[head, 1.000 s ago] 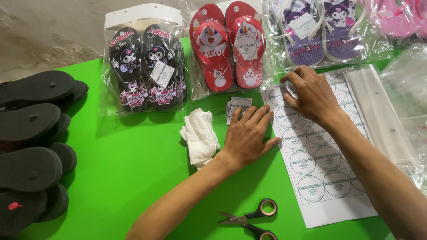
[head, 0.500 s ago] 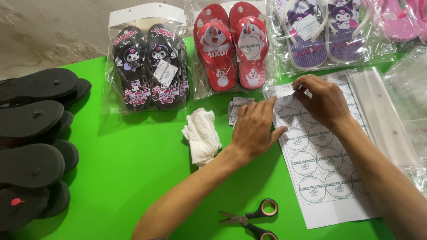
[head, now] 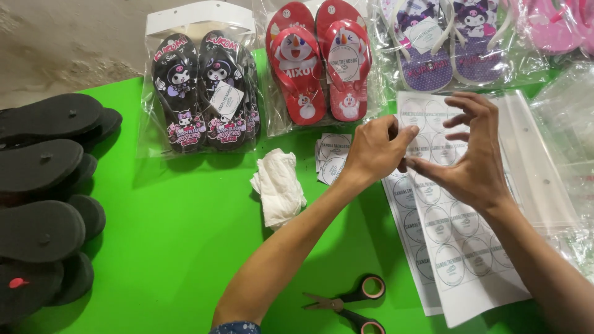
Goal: The person uses scissors to cut out circular stickers from a printed sheet on a green table. The person holds the sheet with one hand and cuts along the printed lines with the other, separating individual stickers. Several packaged flip-flops are visible in the background.
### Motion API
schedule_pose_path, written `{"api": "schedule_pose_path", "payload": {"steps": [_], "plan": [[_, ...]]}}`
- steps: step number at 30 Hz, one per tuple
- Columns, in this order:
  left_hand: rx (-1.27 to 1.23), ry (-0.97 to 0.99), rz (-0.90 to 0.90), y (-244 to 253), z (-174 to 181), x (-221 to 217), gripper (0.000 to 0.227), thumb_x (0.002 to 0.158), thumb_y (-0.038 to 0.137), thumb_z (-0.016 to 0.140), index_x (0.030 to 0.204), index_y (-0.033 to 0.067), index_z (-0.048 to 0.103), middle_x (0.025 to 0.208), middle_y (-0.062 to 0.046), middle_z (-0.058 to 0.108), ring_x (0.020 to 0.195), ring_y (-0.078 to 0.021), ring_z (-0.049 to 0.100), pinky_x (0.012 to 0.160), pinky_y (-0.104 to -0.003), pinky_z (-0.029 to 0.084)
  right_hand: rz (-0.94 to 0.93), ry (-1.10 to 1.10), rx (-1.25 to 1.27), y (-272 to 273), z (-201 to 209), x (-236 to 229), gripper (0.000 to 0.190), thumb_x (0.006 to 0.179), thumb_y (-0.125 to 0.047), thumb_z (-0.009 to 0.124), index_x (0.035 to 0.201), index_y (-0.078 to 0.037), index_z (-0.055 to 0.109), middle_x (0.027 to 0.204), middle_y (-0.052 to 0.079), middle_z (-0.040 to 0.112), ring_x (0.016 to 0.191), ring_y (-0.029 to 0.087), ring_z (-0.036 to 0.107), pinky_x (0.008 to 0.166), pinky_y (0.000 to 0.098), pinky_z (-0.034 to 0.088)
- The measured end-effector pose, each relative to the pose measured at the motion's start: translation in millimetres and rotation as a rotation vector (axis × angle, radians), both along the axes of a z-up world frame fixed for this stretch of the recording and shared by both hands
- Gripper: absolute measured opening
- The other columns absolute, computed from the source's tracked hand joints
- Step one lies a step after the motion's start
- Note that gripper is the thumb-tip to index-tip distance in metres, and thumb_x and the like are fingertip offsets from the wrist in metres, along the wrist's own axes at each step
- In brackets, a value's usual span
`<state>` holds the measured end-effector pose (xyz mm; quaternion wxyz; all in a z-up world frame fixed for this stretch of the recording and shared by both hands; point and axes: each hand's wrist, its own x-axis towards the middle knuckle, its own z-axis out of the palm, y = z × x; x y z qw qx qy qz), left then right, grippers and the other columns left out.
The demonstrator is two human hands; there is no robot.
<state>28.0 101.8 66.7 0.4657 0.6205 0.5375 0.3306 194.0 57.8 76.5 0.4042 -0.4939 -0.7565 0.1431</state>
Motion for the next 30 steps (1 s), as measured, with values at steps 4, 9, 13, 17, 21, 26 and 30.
{"api": "schedule_pose_path", "payload": {"steps": [4,9,13,17,21,26,30], "plan": [[0.023,0.051,0.050,5.7,-16.5,11.1,0.044,0.088,0.047,0.059,0.064,0.0107,0.050,0.059,-0.005,0.059,0.061,-0.0235,0.057,0.062,-0.043,0.043,-0.108,-0.134,-0.207,-18.9,1.6,6.0,0.084,0.068,-0.031,0.091,0.131,0.000,0.045,0.128,0.015,0.054,0.093,0.027,0.064,0.065,0.0396,0.053],[-0.144,-0.179,-0.027,-10.3,8.9,7.5,0.039,0.081,0.040,0.070,0.092,0.0053,0.056,0.082,-0.009,0.066,0.066,-0.0211,0.070,0.045,-0.036,0.064,-0.030,-0.164,-0.188,-22.8,3.8,7.1,0.038,0.082,-0.026,0.083,0.108,-0.002,0.069,0.112,0.013,0.067,0.092,0.022,0.066,0.082,0.0340,0.055],[-0.334,0.090,-0.237,-35.8,1.9,1.1,0.039,0.092,0.046,0.057,0.098,0.0095,0.044,0.085,-0.009,0.070,0.051,-0.0242,0.071,0.059,-0.041,0.048,-0.101,-0.070,-0.169,-6.3,-12.9,28.7,0.026,0.107,-0.021,0.058,0.106,0.002,0.071,0.115,0.018,0.069,0.101,0.029,0.067,0.080,0.0391,0.055],[-0.205,0.146,-0.218,-60.3,-12.9,6.0,0.044,0.093,0.046,0.053,0.081,0.0033,0.056,0.085,-0.016,0.065,0.081,-0.0326,0.060,0.068,-0.049,0.042,-0.230,-0.116,-0.104,26.5,-42.4,56.0,0.027,0.115,-0.016,0.055,0.125,0.003,0.071,0.129,0.022,0.067,0.119,0.034,0.062,0.089,0.0443,0.053],[-0.214,-0.048,-0.173,-77.7,0.3,-10.3,0.043,0.096,0.041,0.056,0.067,0.0112,0.046,0.065,0.000,0.047,0.063,-0.0158,0.043,0.058,-0.040,0.034,-0.212,-0.208,-0.058,39.9,-68.3,72.7,0.035,0.115,-0.022,0.054,0.136,0.004,0.066,0.140,0.027,0.061,0.136,0.040,0.052,0.109,0.0536,0.042],[-0.070,-0.165,-0.129,-92.1,8.7,-40.0,0.041,0.099,0.037,0.056,0.068,0.0138,0.041,0.066,0.005,0.038,0.064,-0.0122,0.036,0.057,-0.035,0.031,-0.198,-0.182,-0.089,36.6,-63.4,69.4,0.035,0.113,-0.018,0.053,0.137,0.004,0.064,0.142,0.025,0.059,0.135,0.040,0.051,0.110,0.0542,0.040],[0.072,-0.447,-0.132,-101.9,34.3,-78.0,0.033,0.104,0.029,0.055,0.076,0.0121,0.061,0.076,0.007,0.059,0.070,-0.0083,0.053,0.059,-0.027,0.041,-0.199,-0.140,-0.121,37.1,-62.4,70.9,0.034,0.112,-0.019,0.054,0.137,0.001,0.065,0.141,0.023,0.059,0.134,0.036,0.054,0.109,0.0487,0.040]]}}
